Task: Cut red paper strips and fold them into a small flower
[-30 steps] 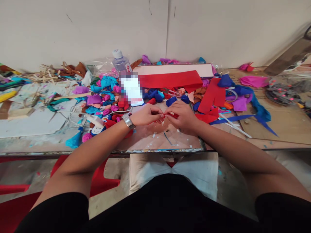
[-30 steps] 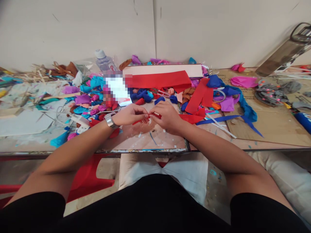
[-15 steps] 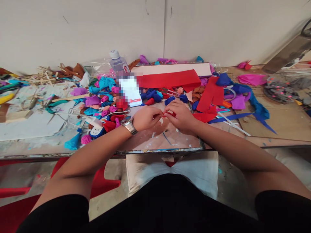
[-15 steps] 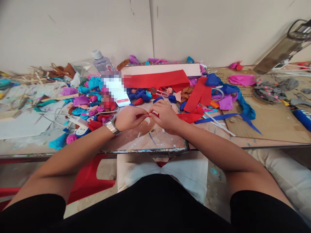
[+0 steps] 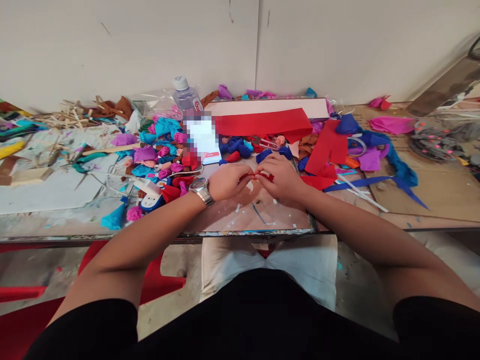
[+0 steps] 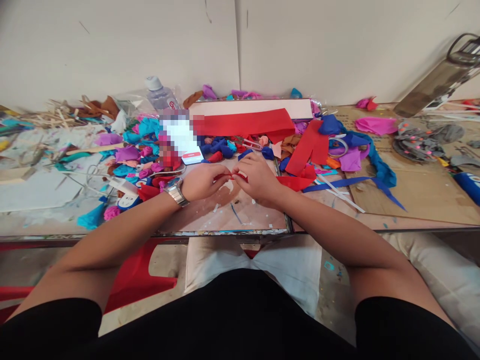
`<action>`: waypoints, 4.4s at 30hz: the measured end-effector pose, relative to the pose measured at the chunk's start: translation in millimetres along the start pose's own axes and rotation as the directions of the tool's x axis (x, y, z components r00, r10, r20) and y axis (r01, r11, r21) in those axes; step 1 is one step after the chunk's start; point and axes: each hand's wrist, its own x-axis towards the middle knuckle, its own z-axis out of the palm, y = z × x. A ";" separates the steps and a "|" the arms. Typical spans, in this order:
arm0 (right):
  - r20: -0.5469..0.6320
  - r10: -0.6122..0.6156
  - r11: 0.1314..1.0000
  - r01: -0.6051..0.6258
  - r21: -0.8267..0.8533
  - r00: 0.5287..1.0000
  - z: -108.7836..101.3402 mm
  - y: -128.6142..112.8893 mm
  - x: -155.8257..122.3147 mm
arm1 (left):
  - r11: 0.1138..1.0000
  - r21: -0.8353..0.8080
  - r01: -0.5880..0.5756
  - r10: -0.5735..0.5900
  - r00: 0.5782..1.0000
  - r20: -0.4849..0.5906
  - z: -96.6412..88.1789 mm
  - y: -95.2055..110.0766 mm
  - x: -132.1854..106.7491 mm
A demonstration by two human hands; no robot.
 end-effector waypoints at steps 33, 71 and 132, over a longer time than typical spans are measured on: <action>-0.023 0.039 0.985 -0.035 0.170 0.999 5.1 -1.3 -0.4 | 0.990 -0.108 -0.086 0.078 0.994 -0.076 -5.6 2.9 -1.4; -0.084 -0.008 0.991 0.019 0.131 0.996 -1.9 0.8 1.7 | 0.766 -0.617 0.180 -0.050 0.974 0.222 -5.8 -7.6 2.4; -0.071 0.065 0.978 -0.049 0.202 0.995 2.6 -2.9 1.7 | 0.984 0.161 -0.072 0.089 0.991 -0.101 1.2 1.5 -4.2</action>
